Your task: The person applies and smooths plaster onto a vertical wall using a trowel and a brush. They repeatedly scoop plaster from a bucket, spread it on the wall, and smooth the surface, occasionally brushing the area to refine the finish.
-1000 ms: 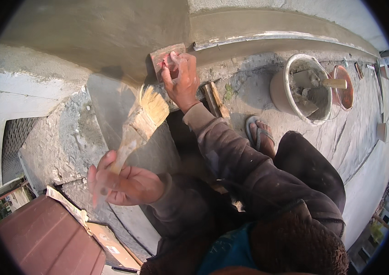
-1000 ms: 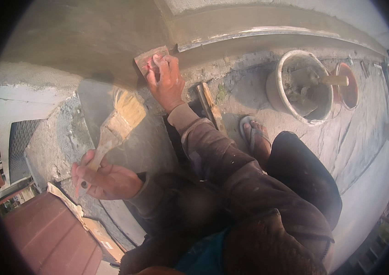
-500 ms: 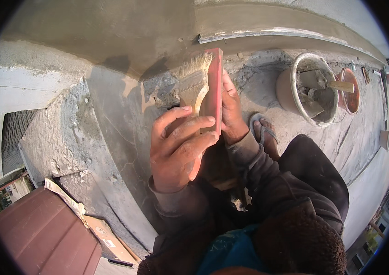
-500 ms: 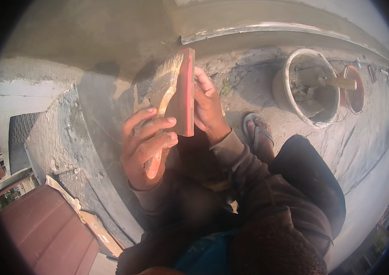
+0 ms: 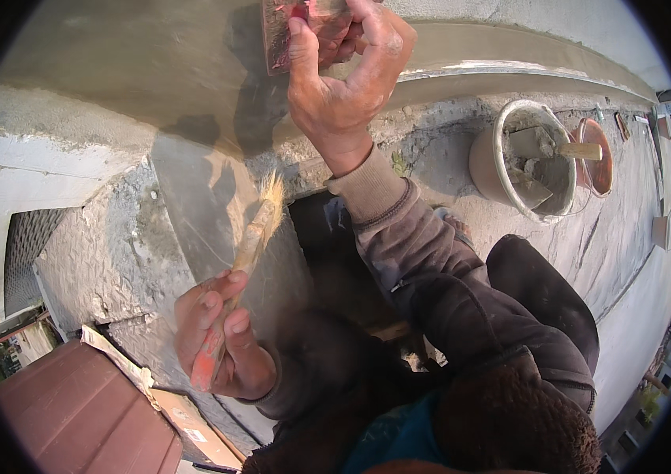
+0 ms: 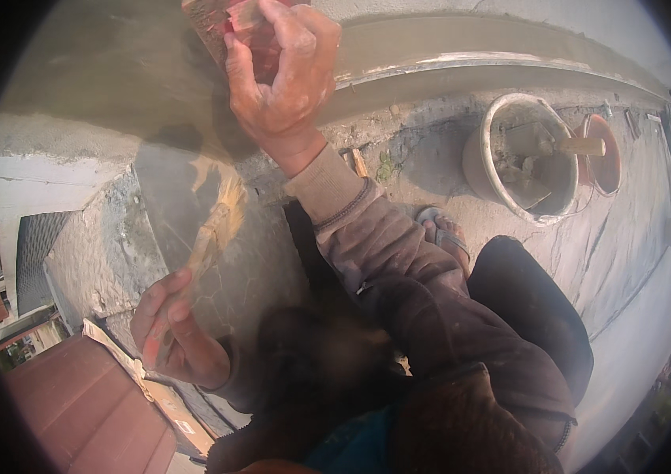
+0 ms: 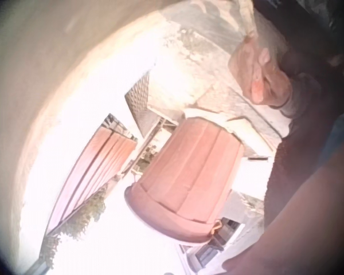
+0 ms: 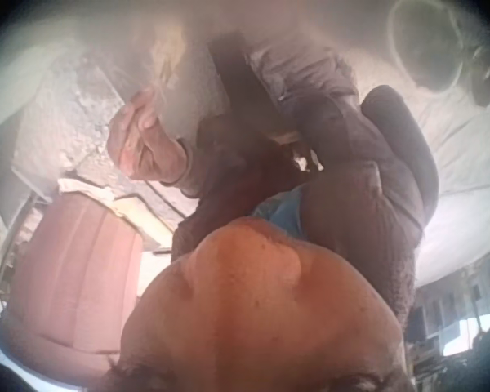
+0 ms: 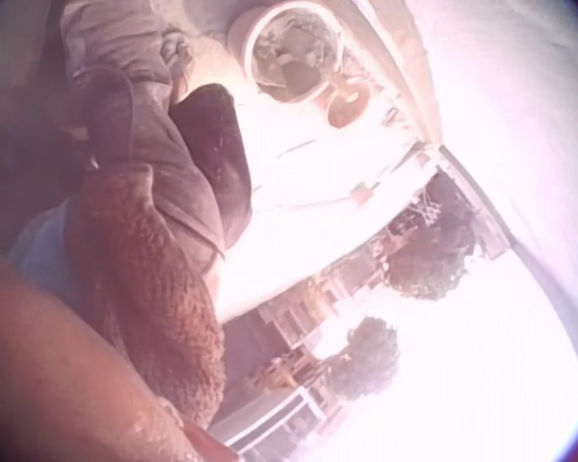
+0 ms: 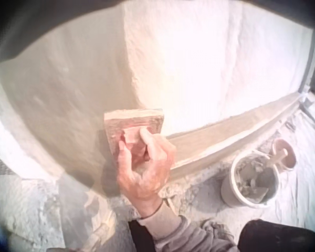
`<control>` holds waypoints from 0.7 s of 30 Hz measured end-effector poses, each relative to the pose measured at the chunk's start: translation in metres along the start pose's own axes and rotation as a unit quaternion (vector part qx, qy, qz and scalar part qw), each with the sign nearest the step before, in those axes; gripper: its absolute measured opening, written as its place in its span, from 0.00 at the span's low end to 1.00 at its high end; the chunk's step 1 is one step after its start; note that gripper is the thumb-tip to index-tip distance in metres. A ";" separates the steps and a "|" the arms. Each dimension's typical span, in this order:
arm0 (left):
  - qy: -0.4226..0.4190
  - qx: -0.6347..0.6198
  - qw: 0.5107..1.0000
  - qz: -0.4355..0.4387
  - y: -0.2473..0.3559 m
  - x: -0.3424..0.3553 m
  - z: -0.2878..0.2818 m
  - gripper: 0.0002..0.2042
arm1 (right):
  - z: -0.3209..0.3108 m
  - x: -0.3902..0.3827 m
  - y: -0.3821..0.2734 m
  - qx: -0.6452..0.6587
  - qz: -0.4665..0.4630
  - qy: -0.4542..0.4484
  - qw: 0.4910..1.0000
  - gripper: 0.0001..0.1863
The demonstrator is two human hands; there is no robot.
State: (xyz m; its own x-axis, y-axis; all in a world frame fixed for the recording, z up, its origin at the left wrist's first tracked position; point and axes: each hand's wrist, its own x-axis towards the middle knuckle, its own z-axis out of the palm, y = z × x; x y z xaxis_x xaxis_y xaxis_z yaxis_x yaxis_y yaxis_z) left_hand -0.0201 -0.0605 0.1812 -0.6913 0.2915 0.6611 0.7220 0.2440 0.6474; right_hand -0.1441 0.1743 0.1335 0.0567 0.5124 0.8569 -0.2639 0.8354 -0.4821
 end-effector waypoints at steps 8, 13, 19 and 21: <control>-0.012 -0.046 0.999 0.024 -0.011 0.003 -0.001 0.12 | -0.042 -0.151 0.015 -0.053 0.142 -0.196 0.969 0.22; 0.063 -0.067 0.996 -0.020 -0.014 -0.003 0.011 0.12 | -0.007 -0.046 0.001 -0.021 0.075 -0.066 0.995 0.18; 0.035 -0.052 0.998 -0.014 -0.019 -0.004 0.009 0.13 | 0.011 -0.027 0.001 -0.060 -0.010 -0.002 0.998 0.15; 0.001 -0.041 0.999 -0.005 -0.019 0.001 0.006 0.13 | -0.006 -0.093 0.013 -0.076 0.084 -0.096 0.989 0.16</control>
State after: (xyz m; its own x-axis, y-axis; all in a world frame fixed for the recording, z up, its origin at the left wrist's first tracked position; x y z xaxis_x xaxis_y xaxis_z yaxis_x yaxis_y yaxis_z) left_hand -0.0347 -0.0596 0.1673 -0.6993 0.2867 0.6549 0.7099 0.1704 0.6834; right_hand -0.1471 0.1390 0.0466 -0.1637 0.6115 0.7741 -0.1057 0.7693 -0.6301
